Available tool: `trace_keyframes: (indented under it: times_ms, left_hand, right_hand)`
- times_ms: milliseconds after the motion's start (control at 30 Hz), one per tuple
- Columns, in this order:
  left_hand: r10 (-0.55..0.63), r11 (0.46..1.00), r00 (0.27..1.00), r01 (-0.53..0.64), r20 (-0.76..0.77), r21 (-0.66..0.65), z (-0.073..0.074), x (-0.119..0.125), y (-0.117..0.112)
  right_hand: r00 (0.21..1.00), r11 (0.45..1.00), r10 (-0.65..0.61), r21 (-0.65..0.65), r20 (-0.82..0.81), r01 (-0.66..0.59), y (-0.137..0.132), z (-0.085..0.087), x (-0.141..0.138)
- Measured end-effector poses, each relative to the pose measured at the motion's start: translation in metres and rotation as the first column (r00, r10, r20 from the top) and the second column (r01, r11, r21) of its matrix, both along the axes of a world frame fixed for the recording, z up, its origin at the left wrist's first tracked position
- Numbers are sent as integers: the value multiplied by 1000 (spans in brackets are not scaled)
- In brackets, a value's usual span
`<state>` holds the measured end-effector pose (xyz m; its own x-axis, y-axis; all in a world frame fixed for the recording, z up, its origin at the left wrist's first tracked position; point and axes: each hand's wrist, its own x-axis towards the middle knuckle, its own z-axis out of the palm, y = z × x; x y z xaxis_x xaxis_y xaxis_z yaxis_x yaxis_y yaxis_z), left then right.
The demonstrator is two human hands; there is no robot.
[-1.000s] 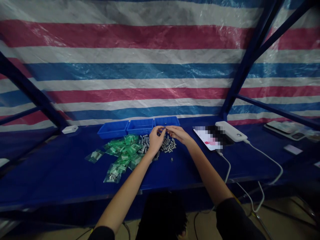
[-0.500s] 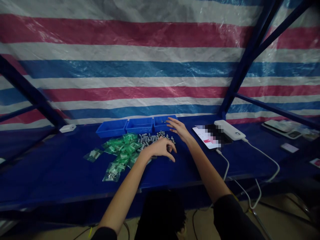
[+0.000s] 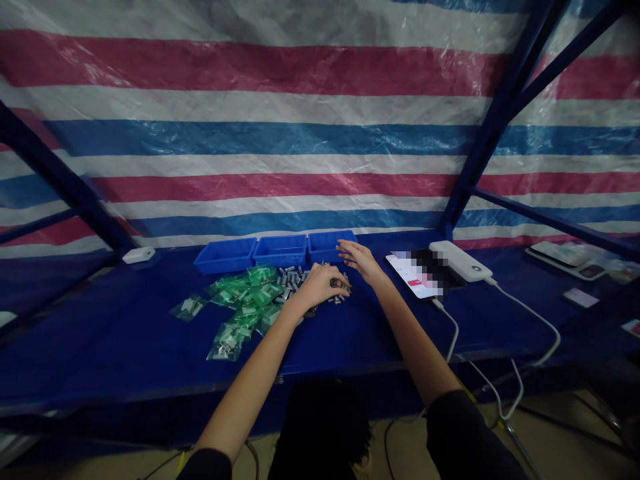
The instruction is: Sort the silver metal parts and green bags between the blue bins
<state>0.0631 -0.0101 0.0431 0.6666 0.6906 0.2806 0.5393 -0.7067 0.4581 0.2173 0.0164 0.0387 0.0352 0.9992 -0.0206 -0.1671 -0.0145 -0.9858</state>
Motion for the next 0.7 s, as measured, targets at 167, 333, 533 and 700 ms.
trace_keyframes:
  times_ms: [167,333,533,700]
  left_hand:
    - [292,950,922,-310,254,35,2,-4,9]
    - [386,914,849,-405,360,-24,-6,-7,15]
    - [444,885,770,-456,458,-91,-3,-7,12]
    - [454,882,717,-443,529,-157,-3,-6,12]
  right_hand:
    - [969,980,199,-14,148,-200,-2,-6,-6]
    - [960,970,243,-11,137,-244,-3,-9,-11]
    - [977,978,206,-17,56,-206,-2,-12,-9]
    - [969,969,244,-34,-36,-245,-1,-13,-11]
